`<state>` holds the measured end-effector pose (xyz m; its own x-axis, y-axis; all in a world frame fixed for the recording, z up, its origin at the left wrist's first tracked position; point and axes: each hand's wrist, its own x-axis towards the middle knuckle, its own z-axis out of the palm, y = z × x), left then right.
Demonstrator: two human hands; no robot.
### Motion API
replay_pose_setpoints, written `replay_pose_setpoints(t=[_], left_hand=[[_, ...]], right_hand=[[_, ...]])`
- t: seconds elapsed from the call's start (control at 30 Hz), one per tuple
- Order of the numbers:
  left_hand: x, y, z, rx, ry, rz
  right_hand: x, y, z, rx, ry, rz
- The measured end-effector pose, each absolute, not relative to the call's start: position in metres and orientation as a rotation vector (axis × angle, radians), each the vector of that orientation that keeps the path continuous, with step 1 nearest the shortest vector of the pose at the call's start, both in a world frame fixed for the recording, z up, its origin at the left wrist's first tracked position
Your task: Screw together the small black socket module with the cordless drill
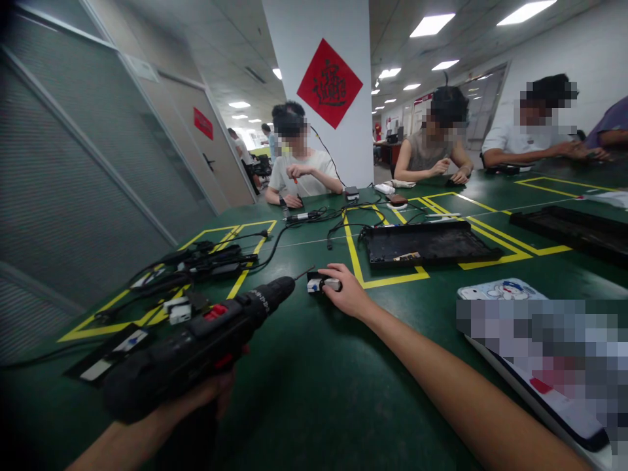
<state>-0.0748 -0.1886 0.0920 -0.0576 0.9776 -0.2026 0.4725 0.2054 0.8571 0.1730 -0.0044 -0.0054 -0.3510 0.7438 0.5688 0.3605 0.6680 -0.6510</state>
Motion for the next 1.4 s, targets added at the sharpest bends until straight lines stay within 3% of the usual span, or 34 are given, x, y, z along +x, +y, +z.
replay_pose_setpoints(t=[0.27,0.43,0.5,0.57,0.73,0.83,0.9,1.03,1.2,1.4], left_hand=[[-0.051,-0.189,0.1,1.413,1.647,0.803],[-0.026,-0.181,0.104,1.542,1.6,0.906],[-0.013,-0.176,0.101,1.613,1.461,0.945],[0.0,-0.172,0.097,1.757,1.245,0.983],[0.035,-0.165,0.114,1.964,0.829,0.884],[0.041,-0.162,0.131,2.123,0.916,0.853],[0.034,-0.154,0.132,2.257,1.034,0.809],[0.006,-0.11,0.095,2.391,1.3,0.953],[-0.011,-0.041,0.036,2.481,1.334,1.041],[-0.007,-0.015,0.013,2.493,1.126,0.966]], right_hand=[[0.171,-0.044,0.036,-0.913,-1.764,0.525],[0.158,-0.127,0.073,-0.748,-1.957,0.868],[0.153,-0.154,0.083,-0.736,-1.903,1.117],[0.152,-0.167,0.089,-0.744,-1.806,1.127],[0.171,-0.155,0.087,-0.946,-1.597,0.955],[0.195,-0.142,0.086,-0.973,-1.436,0.982],[0.211,-0.136,0.09,-0.895,-1.294,1.189],[0.237,-0.132,0.096,-0.851,-1.091,1.545],[0.251,-0.137,0.091,-0.987,-1.115,1.552],[0.255,-0.153,0.087,-1.13,-1.044,1.62]])
